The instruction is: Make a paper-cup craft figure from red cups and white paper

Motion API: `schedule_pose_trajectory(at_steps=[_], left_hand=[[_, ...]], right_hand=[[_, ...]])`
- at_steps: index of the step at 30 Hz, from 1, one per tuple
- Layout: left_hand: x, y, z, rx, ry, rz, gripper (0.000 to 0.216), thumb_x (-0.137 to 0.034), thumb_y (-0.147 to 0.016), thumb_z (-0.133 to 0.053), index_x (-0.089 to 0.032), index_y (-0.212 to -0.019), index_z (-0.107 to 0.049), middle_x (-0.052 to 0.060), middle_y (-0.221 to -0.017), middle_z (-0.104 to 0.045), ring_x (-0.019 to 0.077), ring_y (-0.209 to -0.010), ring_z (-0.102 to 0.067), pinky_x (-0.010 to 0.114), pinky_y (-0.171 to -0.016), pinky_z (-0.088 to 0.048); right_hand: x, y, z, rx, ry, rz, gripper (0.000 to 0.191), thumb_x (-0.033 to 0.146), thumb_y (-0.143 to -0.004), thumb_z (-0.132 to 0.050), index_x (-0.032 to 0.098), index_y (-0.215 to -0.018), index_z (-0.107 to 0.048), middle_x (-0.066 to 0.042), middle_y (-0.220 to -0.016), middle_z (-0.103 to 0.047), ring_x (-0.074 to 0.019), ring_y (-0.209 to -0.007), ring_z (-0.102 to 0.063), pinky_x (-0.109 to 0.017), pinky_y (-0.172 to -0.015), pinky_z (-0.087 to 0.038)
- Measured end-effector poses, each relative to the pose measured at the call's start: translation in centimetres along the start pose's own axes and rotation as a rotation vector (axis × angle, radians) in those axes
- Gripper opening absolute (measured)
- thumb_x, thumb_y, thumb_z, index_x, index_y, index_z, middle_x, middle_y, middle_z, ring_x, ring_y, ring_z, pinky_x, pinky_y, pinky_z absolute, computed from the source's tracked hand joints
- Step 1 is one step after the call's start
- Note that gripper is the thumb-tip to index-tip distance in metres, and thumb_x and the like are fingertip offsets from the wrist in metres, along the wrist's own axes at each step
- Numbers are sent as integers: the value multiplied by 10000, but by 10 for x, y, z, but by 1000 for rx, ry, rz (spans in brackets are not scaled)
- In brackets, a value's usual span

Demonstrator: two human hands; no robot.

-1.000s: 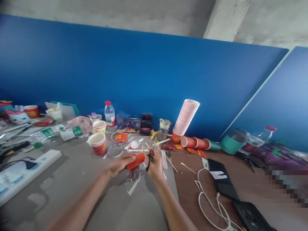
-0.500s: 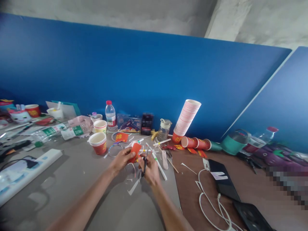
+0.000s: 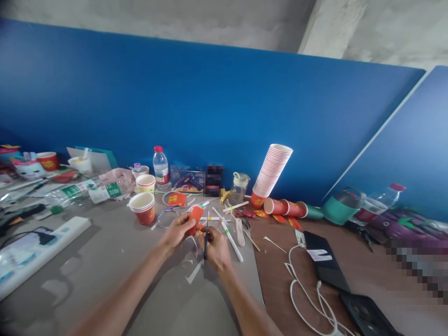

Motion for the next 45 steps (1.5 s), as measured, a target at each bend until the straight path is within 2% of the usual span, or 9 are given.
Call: schedule_pose_trajectory(at_steps=[8, 24, 45], left_hand=[[4, 0, -1, -3, -66, -5, 253, -367, -652, -695, -152, -739, -596, -26, -668, -581, 115, -635, -519, 230, -625, -385], [-2, 5, -9, 35, -119, 19, 242, -363, -646, -668, -161, -764, -609, -1, -713, -604, 160, -713, -560, 256, -681, -414], [-5, 8, -13, 51, -98, 46, 239, -353, -630, -687, -151, -732, -610, -29, -638, -566, 117, -614, -492, 232, -624, -372]], right_hand=[[1, 0, 0, 13, -20, -22, 388, 505, -727, -633, 135, -837, -666, -14, -571, -583, -144, -505, -509, -238, -461, -377], [1, 0, 2, -4, 34, -23, 334, 483, -737, -616, 150, -745, -648, 7, -519, -532, -138, -498, -465, -237, -458, -345], [7, 0, 3, -14, 28, -54, 343, 496, -722, -629, 171, -633, -562, 22, -486, -492, -129, -476, -439, -239, -452, -317]])
Point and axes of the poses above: each hand's wrist, its own y-axis away from the middle knuckle, its own z-axis out of the back of the hand, x = y × z, the point moved 2 cm from there along -y, towards the middle knuckle
